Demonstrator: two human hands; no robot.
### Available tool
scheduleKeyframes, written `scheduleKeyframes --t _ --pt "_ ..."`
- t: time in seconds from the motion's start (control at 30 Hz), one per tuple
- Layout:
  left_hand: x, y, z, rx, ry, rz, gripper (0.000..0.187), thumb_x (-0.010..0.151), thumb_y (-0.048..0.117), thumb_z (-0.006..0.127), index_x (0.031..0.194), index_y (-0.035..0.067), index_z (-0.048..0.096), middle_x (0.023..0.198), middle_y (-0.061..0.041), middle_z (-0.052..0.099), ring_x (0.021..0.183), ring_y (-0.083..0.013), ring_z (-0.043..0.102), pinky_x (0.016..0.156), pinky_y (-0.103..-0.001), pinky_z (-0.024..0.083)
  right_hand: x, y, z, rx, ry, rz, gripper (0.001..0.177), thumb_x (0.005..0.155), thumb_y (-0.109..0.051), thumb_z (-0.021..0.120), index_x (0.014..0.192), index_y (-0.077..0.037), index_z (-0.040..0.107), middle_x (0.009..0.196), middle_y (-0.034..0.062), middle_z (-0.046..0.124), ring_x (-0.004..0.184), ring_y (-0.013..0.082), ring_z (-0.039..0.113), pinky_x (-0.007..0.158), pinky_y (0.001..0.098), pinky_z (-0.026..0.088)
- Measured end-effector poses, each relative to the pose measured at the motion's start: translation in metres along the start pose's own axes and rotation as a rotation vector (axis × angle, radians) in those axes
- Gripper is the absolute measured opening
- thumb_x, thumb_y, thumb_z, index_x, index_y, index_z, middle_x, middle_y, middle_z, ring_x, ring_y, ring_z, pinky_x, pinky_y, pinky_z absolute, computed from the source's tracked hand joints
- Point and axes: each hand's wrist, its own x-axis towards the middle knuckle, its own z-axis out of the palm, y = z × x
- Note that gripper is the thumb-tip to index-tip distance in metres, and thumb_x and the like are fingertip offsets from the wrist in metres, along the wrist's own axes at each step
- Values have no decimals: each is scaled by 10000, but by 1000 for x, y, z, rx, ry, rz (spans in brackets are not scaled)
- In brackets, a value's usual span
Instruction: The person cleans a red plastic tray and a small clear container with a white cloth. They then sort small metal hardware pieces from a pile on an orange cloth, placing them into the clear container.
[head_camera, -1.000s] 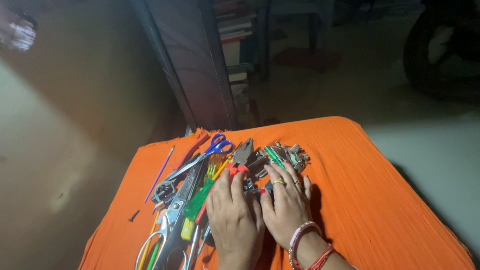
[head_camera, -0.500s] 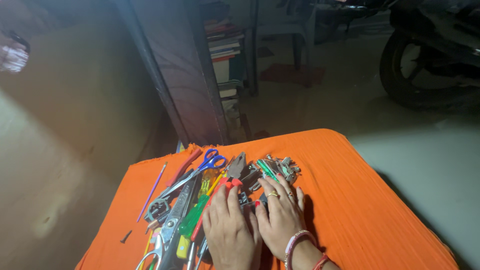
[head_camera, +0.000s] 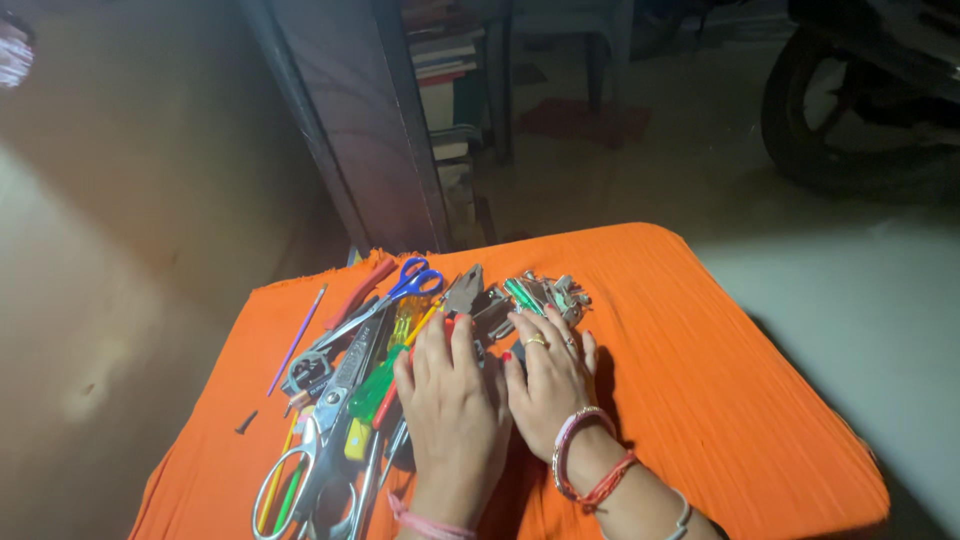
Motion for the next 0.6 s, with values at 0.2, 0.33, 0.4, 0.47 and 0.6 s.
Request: scheduleKeyframes --t 0.2,0.33,0.4,0.47,0.6 --pt "18 -2 0 14 5 47 606 781 251 694 1310 3 531 1329 -264 562 1280 -394 484 1074 -555 288 0 2 -1 -47 18 -86 480 929 -164 545 1399 -71 519 1493 96 495 1475 315 312 1142 648 168" --pt "23 -6 12 9 0 35 589 805 246 696 1318 11 527 1336 -250 566 1298 -373 487 1089 -543 295 1 0 0 -26 25 -59 453 943 -189 557 1379 -71 530 1478 93 507 1469 304 323 1145 649 165" --pt "21 -9 17 -4 -7 36 561 818 253 684 1299 7 532 1348 -245 566 1295 -372 489 1093 -536 300 0 0 0 -38 27 -48 455 930 -183 563 1372 -76 537 1473 88 513 1468 294 331 1148 648 164" --pt "19 -11 22 28 11 41 506 858 229 653 1305 20 541 1361 -226 572 1306 -353 499 1103 -528 302 1 0 1 -39 43 -55 455 929 -183 566 1370 -78 542 1472 92 517 1465 302 336 1151 648 163" --pt "16 -15 26 56 -9 61 449 887 223 615 1283 19 555 1360 -205 585 1303 -339 515 1110 -519 310 0 0 2 -34 70 -80 452 930 -178 569 1369 -76 549 1464 101 526 1462 316 341 1161 645 156"
